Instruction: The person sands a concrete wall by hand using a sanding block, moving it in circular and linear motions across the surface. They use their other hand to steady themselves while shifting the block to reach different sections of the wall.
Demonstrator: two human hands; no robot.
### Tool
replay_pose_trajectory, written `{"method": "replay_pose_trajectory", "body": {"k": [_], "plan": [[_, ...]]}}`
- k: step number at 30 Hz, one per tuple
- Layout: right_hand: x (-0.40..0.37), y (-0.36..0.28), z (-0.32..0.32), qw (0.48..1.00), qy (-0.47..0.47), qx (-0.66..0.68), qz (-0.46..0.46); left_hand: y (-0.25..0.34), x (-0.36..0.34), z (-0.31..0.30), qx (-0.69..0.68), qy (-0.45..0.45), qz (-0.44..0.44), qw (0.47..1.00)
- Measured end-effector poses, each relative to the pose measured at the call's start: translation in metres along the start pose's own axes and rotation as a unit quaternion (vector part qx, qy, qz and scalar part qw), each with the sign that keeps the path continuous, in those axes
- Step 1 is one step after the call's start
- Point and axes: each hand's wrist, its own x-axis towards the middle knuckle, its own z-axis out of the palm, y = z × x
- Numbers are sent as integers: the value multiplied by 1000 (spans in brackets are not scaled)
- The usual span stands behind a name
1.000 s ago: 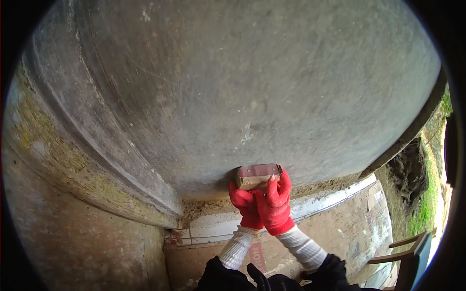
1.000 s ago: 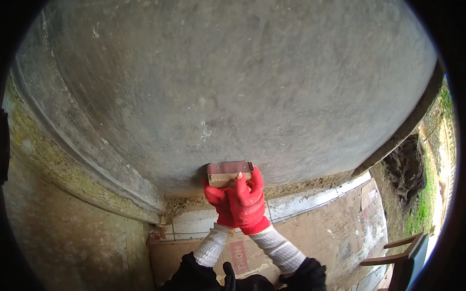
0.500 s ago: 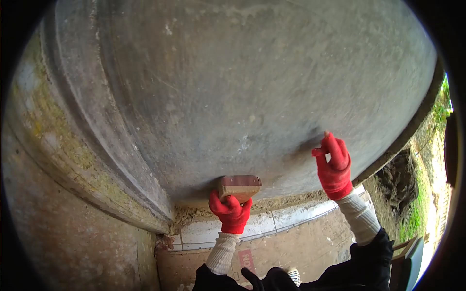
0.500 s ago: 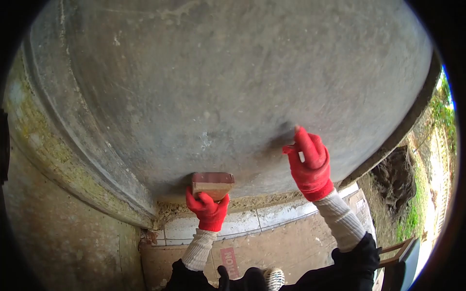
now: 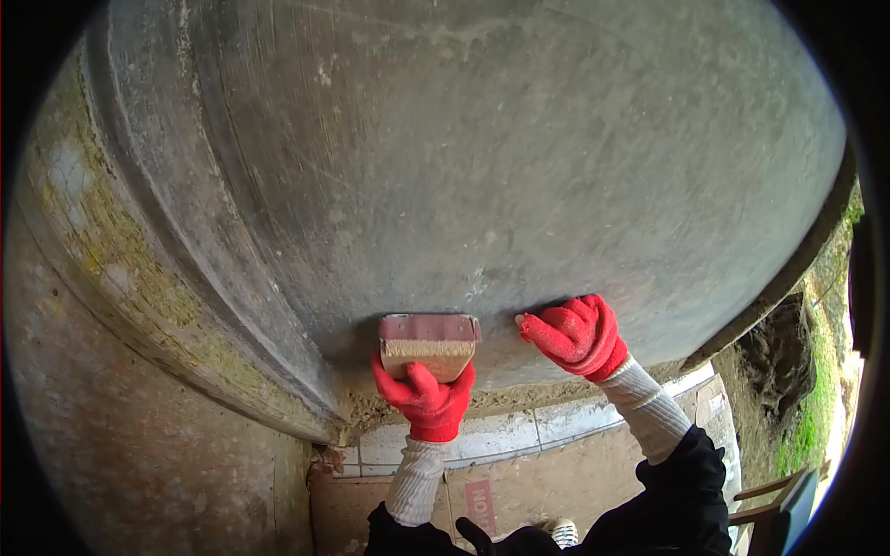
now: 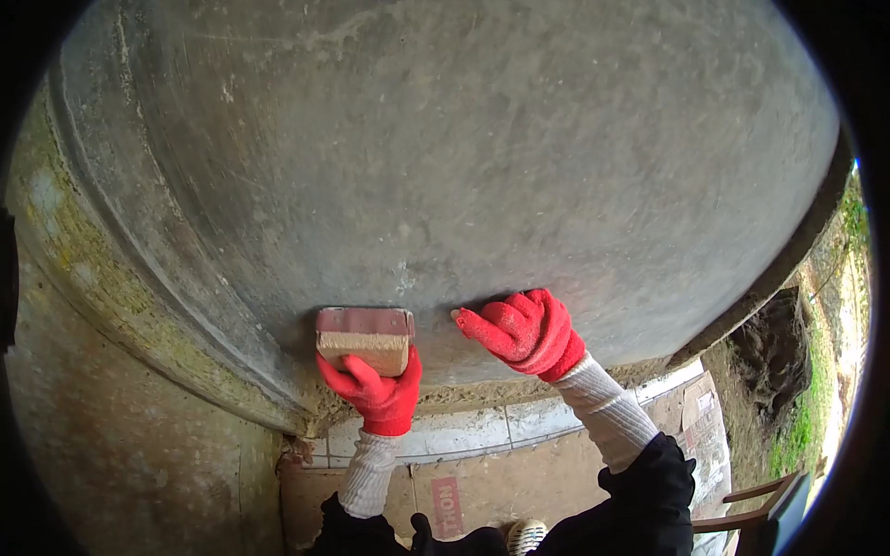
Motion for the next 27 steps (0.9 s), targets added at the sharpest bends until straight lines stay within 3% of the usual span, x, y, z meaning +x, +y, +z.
{"method": "replay_pose_trajectory", "body": {"k": [2,3,6,7,8,10,11,14,16,18,20,22,23,27], "plan": [[-2,0,3,1000,0,7,-2,-33,-47,8,-50,-100,-54,992],[-2,1,3,1000,-2,12,-4,-25,-35,-2,-36,-79,24,996],[-6,1,7,999,-6,-29,-24,-34,-47,-9,-15,-127,-1,992],[-8,2,9,999,-6,-28,-24,-30,-44,-8,-223,-159,-268,924],[-9,2,11,1000,-8,-18,-24,-30,-39,-7,-221,-160,-270,923],[-12,2,13,1000,-14,-9,-24,-18,-4,-6,-2,-60,-20,998],[-13,2,13,1000,-14,-10,-23,-11,11,-8,-51,-64,-92,992],[-10,1,11,999,-25,6,-20,-28,-8,-3,-23,-40,-77,996],[-6,4,8,999,-33,17,-20,-47,-35,2,-47,-82,-90,991],[-2,2,7,999,-2,7,-33,-47,-41,4,-252,-31,-260,932],[-3,3,9,999,-1,9,-34,-50,-29,-1,-187,-63,-216,956],[-6,1,9,999,-6,12,-32,-29,22,-14,60,-6,10,998],[-6,1,9,999,-13,18,-27,-23,38,-20,44,-47,2,998],[-1,1,8,999,-8,22,-24,-47,5,-13,-9,-31,13,999]]}}
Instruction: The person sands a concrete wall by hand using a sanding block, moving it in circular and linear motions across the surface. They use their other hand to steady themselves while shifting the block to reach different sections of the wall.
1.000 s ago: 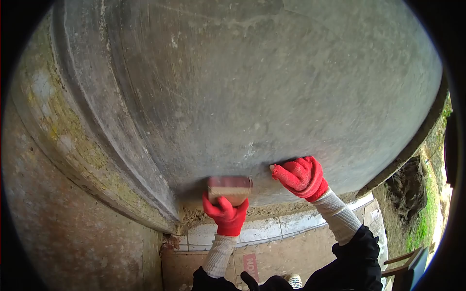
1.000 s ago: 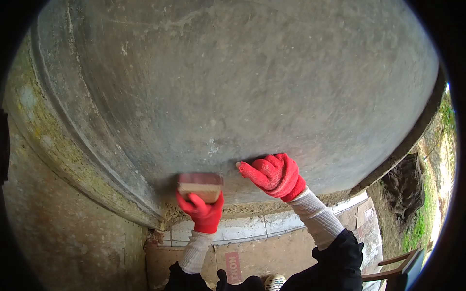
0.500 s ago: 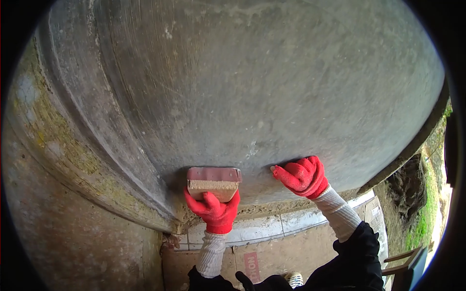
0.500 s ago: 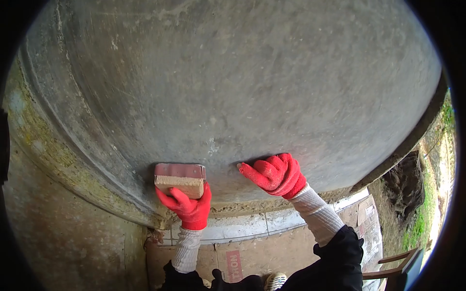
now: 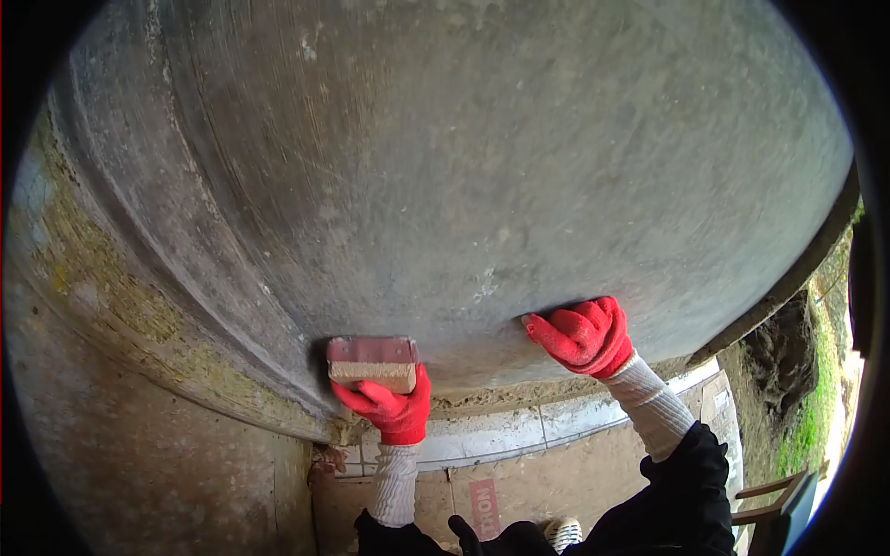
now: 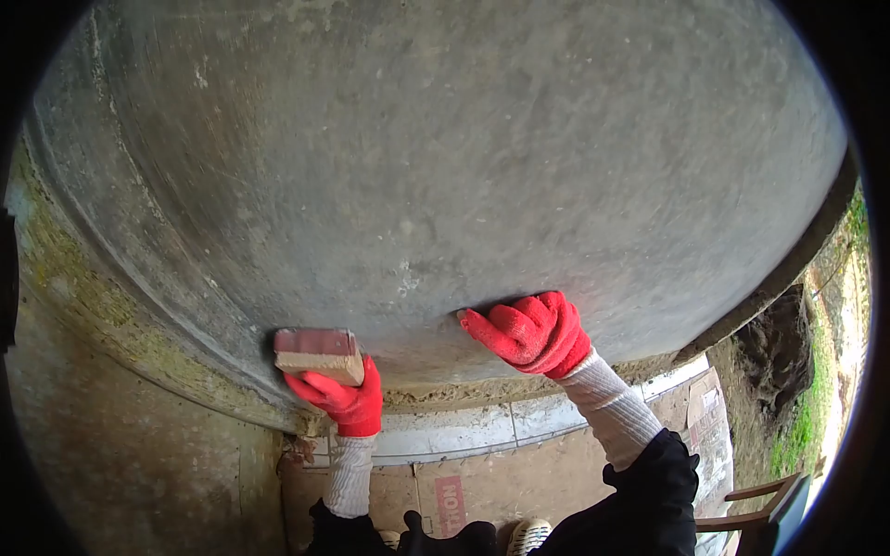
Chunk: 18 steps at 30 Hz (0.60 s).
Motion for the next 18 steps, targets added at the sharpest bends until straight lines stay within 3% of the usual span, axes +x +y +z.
{"method": "replay_pose_trajectory", "body": {"k": [3,4,5,7,8,14,18], "plan": [[-3,0,2,1000,-6,-8,1,-14,-24,4,-44,-14,-47,998],[-5,0,3,1000,-4,-7,1,-24,-28,6,-125,-44,-138,982],[-7,1,4,1000,-6,-17,1,-27,-36,7,-123,-43,-140,982],[-7,-1,5,1000,-11,-23,3,12,27,-11,30,-17,-36,999],[-4,0,3,1000,-2,-24,-1,20,46,-13,16,-3,-16,1000],[-6,1,2,1000,-4,-16,8,-19,-33,4,-1,-8,-29,1000],[-8,-1,2,999,-20,-38,9,-8,-6,-3,-1,-14,-43,999]]}}
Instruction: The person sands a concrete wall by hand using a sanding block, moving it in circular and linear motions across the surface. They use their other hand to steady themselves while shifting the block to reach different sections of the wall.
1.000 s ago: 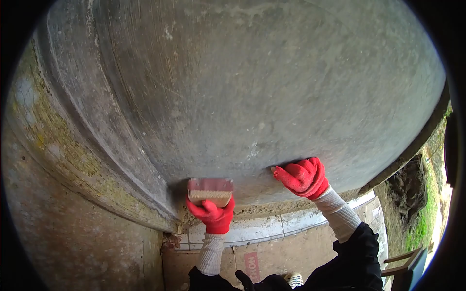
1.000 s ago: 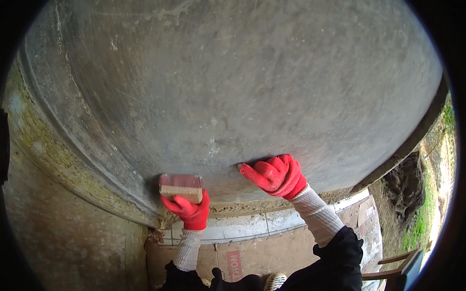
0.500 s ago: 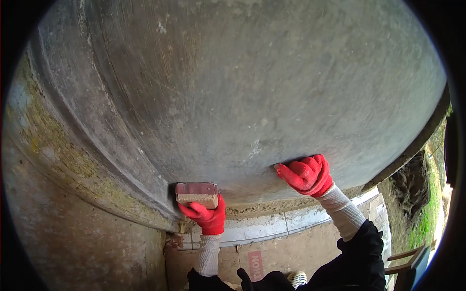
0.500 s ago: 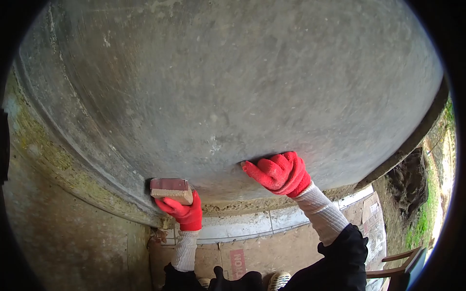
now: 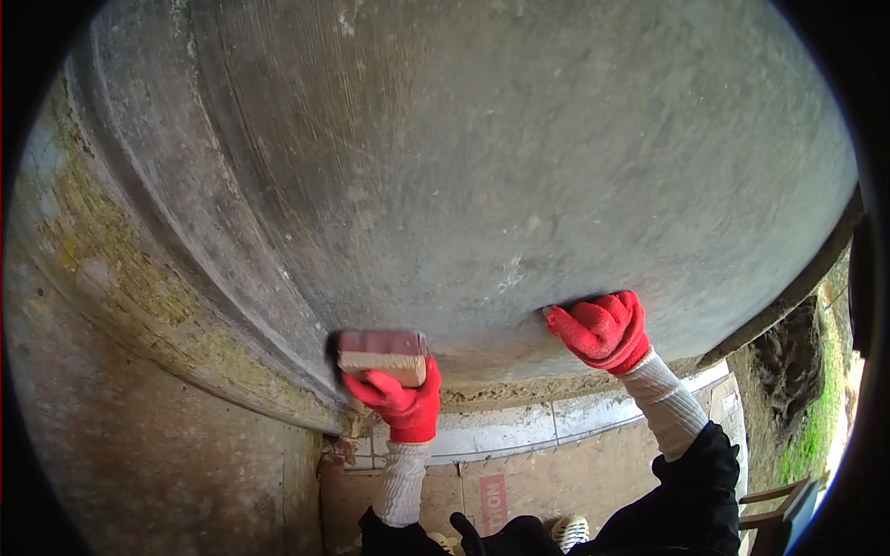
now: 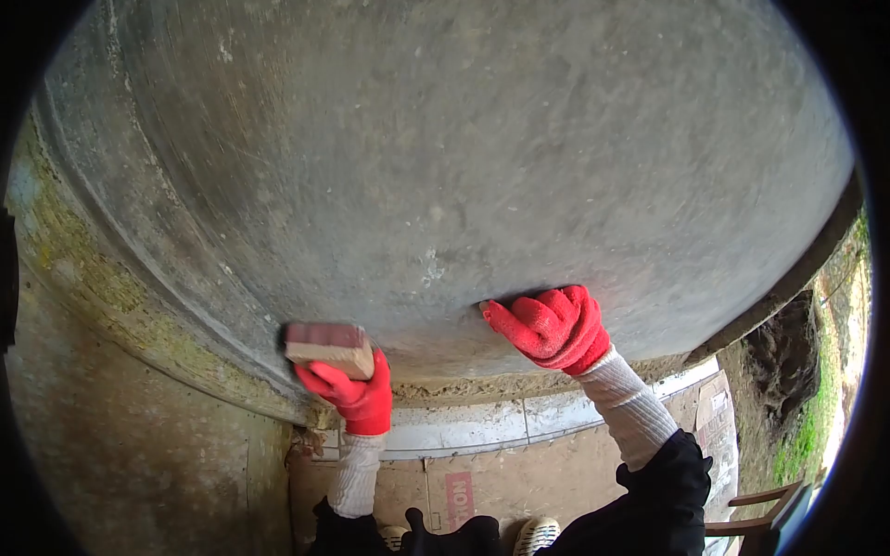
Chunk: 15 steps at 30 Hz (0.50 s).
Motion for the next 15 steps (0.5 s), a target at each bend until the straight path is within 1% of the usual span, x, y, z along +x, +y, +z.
{"method": "replay_pose_trajectory", "body": {"k": [2,3,5,6,7,8,9,10,11,13,14,15], "plan": [[1,0,0,1000,0,3,1,20,38,-8,43,16,18,999],[1,0,0,1000,3,6,0,19,36,-8,45,15,15,999],[2,0,-1,1000,-4,9,1,13,32,-7,43,15,39,998],[2,0,-2,1000,-9,8,4,5,22,-2,20,28,60,998],[2,0,-2,1000,-6,8,4,-7,1,6,20,30,62,997],[3,0,-2,1000,-3,4,2,-20,-23,14,-104,3,-50,993],[2,0,-2,1000,-1,1,1,-18,-23,13,-225,-27,-161,961],[2,-1,-2,1000,-1,2,2,-21,-22,9,-121,-45,-65,990],[2,-1,-1,1000,-2,5,3,-20,-22,7,-121,-45,-66,989],[2,0,-2,1000,-8,9,4,14,22,-5,-12,2,16,1000],[3,-1,-2,1000,-2,8,5,22,36,-9,4,2,1,1000],[4,-1,-2,1000,4,7,4,22,36,-7,4,0,-2,1000]]}}
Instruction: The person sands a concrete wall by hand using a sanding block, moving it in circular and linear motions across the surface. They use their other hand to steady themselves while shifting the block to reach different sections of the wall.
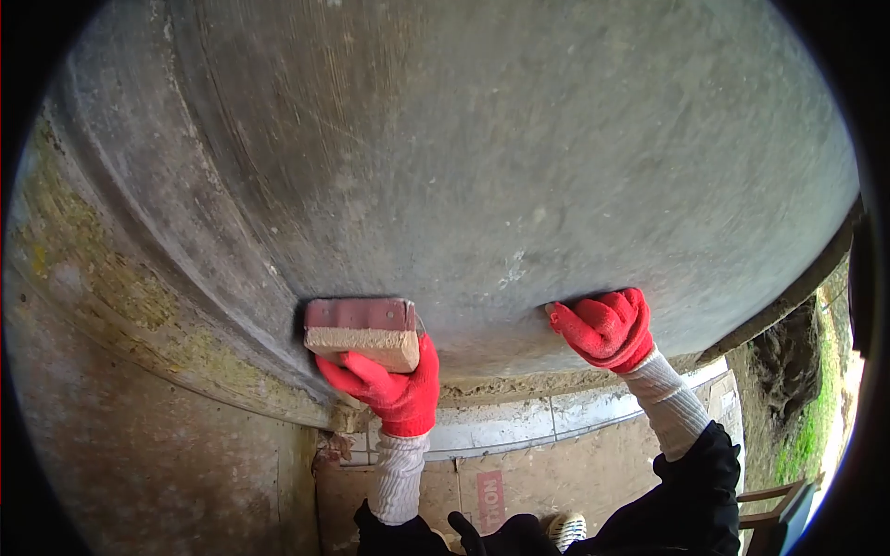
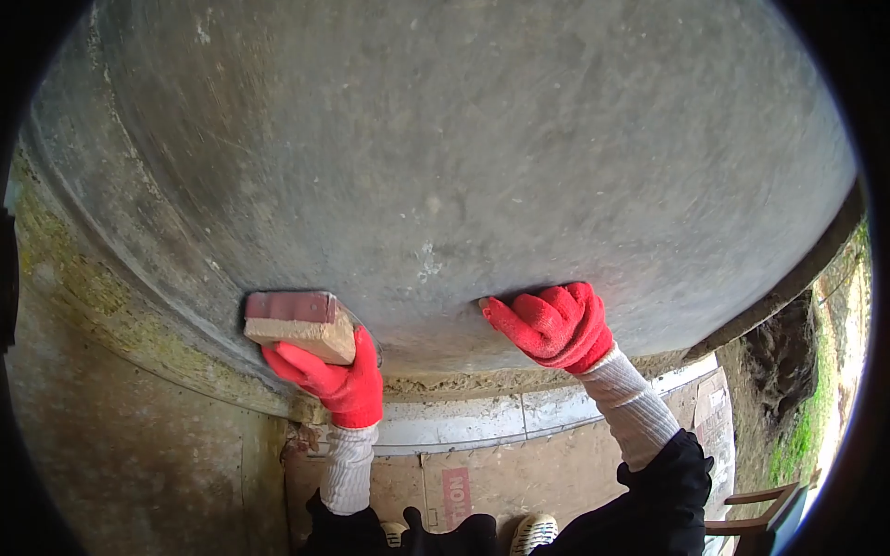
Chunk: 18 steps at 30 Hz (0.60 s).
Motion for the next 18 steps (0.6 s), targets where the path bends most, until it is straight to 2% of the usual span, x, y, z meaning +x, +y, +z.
{"method": "replay_pose_trajectory", "body": {"k": [2,4,5,6,7,8,10,12,14,16,18], "plan": [[-1,0,-2,1000,-10,4,-1,0,1,0,-2,7,15,1000],[2,1,-2,1000,-13,5,-1,-16,-34,10,36,3,18,999],[5,1,-1,1000,1,19,0,-35,-65,22,-94,-18,-71,993],[7,1,0,999,16,33,2,-35,-64,24,-222,-40,-157,961],[7,1,1,999,17,33,3,-40,-64,21,-136,-55,-64,987],[6,1,3,999,25,29,0,-40,-66,20,-136,-55,-64,987],[6,2,3,999,27,24,-4,-4,-19,6,-40,3,30,999],[8,1,0,999,27,20,-6,10,3,0,4,0,5,1000],[6,0,1,999,21,29,-3,9,9,-1,16,12,40,999],[6,2,1,999,21,32,2,-8,-21,9,23,13,72,997],[5,1,2,1000,26,17,-4,-41,-73,28,-127,-20,-81,988]]}}
